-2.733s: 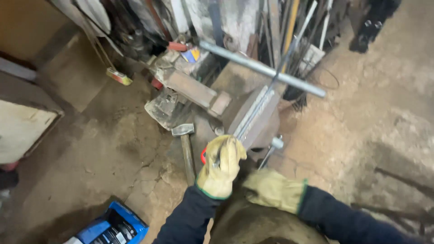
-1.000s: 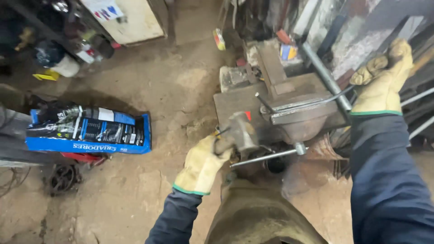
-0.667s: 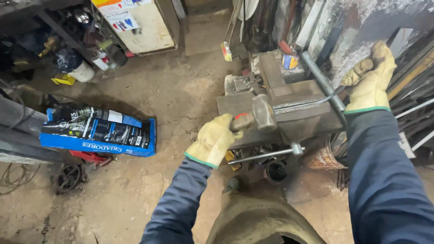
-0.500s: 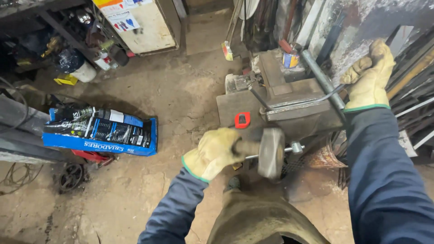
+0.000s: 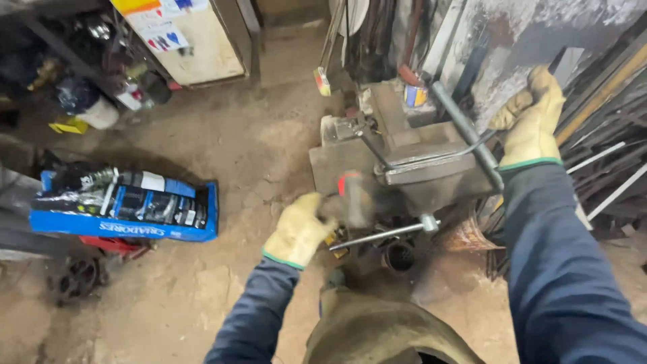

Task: Measuring a metal rod with a tape measure, bending it using a vise and hammer, and checking its fit against a template on a metal sheet.

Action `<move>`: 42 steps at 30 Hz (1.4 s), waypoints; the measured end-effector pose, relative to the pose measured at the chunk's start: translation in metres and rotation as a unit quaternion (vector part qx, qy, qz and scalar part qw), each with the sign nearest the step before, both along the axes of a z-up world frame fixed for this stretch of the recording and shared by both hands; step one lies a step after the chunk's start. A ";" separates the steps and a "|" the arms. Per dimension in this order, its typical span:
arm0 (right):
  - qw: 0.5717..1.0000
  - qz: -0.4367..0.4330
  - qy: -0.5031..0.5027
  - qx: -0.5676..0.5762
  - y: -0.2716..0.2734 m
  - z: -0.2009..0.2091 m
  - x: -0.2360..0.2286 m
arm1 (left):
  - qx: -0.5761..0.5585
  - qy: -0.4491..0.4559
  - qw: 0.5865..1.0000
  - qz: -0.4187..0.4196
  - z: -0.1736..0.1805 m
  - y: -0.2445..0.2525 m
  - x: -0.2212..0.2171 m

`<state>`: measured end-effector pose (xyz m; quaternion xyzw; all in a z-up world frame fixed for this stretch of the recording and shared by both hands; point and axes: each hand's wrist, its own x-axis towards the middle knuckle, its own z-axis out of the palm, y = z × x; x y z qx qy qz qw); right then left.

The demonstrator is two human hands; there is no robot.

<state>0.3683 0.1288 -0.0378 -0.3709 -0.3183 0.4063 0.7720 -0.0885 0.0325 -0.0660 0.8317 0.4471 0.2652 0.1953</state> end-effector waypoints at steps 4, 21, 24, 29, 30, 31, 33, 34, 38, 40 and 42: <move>0.998 -0.048 0.004 -0.045 -0.006 0.009 -0.017 | -0.070 0.002 0.971 0.229 -0.079 0.062 -0.009; 0.642 0.199 -0.739 -0.049 -0.132 -0.106 -0.280 | -0.113 0.251 0.955 -0.114 0.026 0.159 0.021; 0.622 0.246 -0.736 -0.103 -0.121 -0.181 -0.280 | -0.047 -0.139 0.945 -0.294 0.053 0.147 0.030; 0.618 -0.064 -0.737 -0.267 -0.145 -0.294 -0.179 | -0.157 -0.300 0.853 -0.397 0.041 0.117 0.072; 0.608 -0.126 -0.729 -0.289 -0.147 -0.310 -0.149 | -0.151 -0.303 0.852 -0.399 0.041 0.120 0.080; 0.599 -0.184 -0.709 -0.323 -0.165 -0.325 -0.138 | -0.197 -0.330 0.839 -0.385 0.040 0.117 0.082; 0.585 -0.248 -0.678 -0.370 -0.198 -0.312 -0.136 | -0.252 -0.348 0.819 -0.381 0.052 0.111 0.093; 0.500 -0.048 -0.703 -0.504 -0.215 -0.285 -0.144 | -0.342 -0.330 0.813 -0.337 0.067 0.107 0.103; 0.454 0.065 -0.615 -0.641 -0.275 -0.191 -0.179 | -0.227 -0.254 0.830 -0.441 0.143 0.082 0.134; 0.552 -0.016 -0.477 -0.684 -0.309 -0.178 -0.196 | -0.136 -0.221 0.800 -0.542 0.140 0.048 0.144; 0.635 -0.100 -0.318 -0.697 -0.353 -0.181 -0.229 | -0.049 -0.188 0.750 -0.633 0.122 0.004 0.150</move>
